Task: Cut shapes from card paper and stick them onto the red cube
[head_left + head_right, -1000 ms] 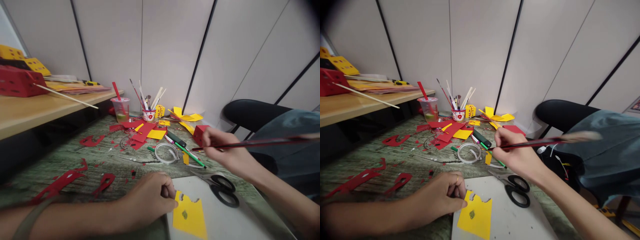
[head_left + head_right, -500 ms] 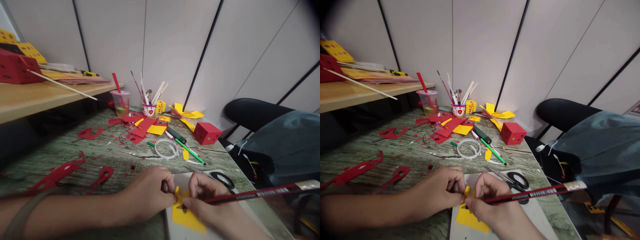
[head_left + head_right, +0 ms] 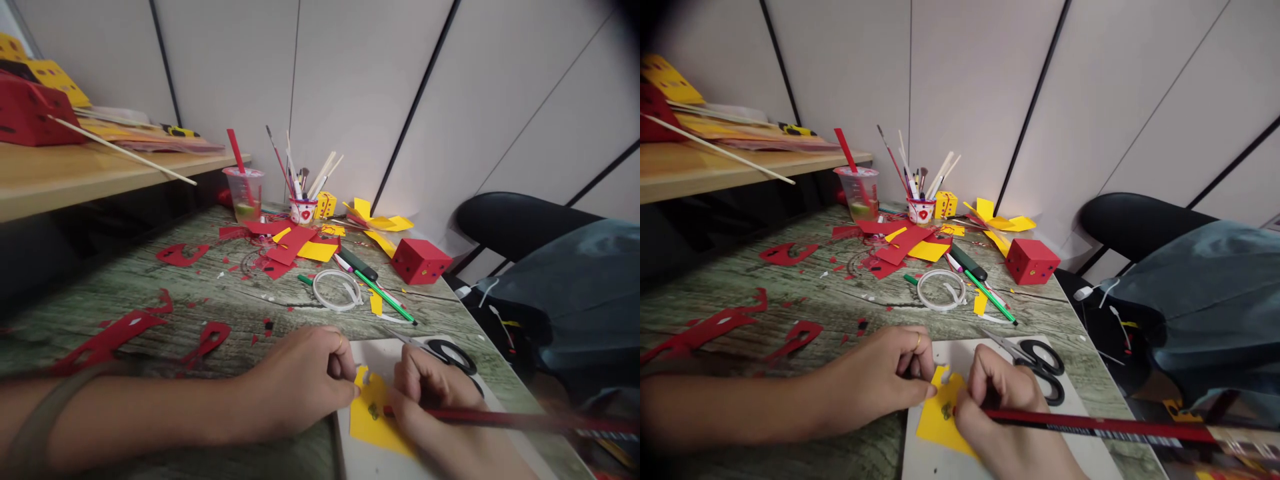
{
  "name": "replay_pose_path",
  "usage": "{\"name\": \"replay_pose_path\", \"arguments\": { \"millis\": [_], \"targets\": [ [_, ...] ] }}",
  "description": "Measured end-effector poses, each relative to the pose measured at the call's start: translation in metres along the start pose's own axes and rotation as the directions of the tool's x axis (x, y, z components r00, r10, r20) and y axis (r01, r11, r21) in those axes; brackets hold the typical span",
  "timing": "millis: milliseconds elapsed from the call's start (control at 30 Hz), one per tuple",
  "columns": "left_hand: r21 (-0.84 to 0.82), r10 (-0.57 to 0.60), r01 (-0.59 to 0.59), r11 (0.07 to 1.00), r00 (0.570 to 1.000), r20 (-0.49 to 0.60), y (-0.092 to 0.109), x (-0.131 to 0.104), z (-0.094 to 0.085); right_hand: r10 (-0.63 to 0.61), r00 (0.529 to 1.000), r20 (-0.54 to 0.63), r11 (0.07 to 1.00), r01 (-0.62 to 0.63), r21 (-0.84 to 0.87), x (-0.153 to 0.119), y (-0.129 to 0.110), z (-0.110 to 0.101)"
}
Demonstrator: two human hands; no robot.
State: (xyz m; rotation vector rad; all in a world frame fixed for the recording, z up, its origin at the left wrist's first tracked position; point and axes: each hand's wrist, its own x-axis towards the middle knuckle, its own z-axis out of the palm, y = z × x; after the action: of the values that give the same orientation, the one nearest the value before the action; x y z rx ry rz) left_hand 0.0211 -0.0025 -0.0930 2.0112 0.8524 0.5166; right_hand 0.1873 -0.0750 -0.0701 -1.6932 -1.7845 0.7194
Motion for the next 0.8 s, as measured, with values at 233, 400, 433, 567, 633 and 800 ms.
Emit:
{"name": "replay_pose_path", "arguments": {
  "millis": [233, 400, 433, 567, 633, 800],
  "targets": [
    [-0.017, -0.013, 0.013, 1.000, 1.000, 0.006, -0.0021, -0.0006, 0.0024, 0.013, 0.998, -0.065, 1.000, -0.012, 0.023, -0.0006, -0.0030, 0.0033],
    [-0.028, 0.003, -0.003, 1.000, 1.000, -0.003, -0.0042, -0.0008, 0.0032, 0.014, 0.999, -0.044, 1.000, -0.013, 0.023, -0.0005, -0.0016, 0.0031],
    [-0.031, 0.005, -0.005, 1.000, 1.000, -0.002, -0.0044, -0.0010, 0.0031, 0.016, 0.999, -0.036, 1.000, -0.015, 0.028, -0.0006, -0.0007, 0.0031],
    [-0.029, 0.005, -0.005, 1.000, 1.000, -0.006, -0.0042, -0.0015, 0.0025, 0.040, 0.998, -0.043, 0.998, -0.038, 0.055, -0.0004, 0.0009, 0.0038],
    [-0.027, 0.004, -0.004, 1.000, 1.000, -0.002, -0.0039, -0.0013, 0.0023, 0.043, 0.997, -0.057, 0.998, -0.041, 0.038, 0.0000, 0.0003, 0.0042],
    [-0.028, 0.001, -0.001, 1.000, 1.000, 0.007, -0.0028, -0.0013, 0.0017, 0.051, 0.996, -0.077, 0.999, -0.051, 0.007, 0.0003, -0.0003, 0.0041]
  ]
}}
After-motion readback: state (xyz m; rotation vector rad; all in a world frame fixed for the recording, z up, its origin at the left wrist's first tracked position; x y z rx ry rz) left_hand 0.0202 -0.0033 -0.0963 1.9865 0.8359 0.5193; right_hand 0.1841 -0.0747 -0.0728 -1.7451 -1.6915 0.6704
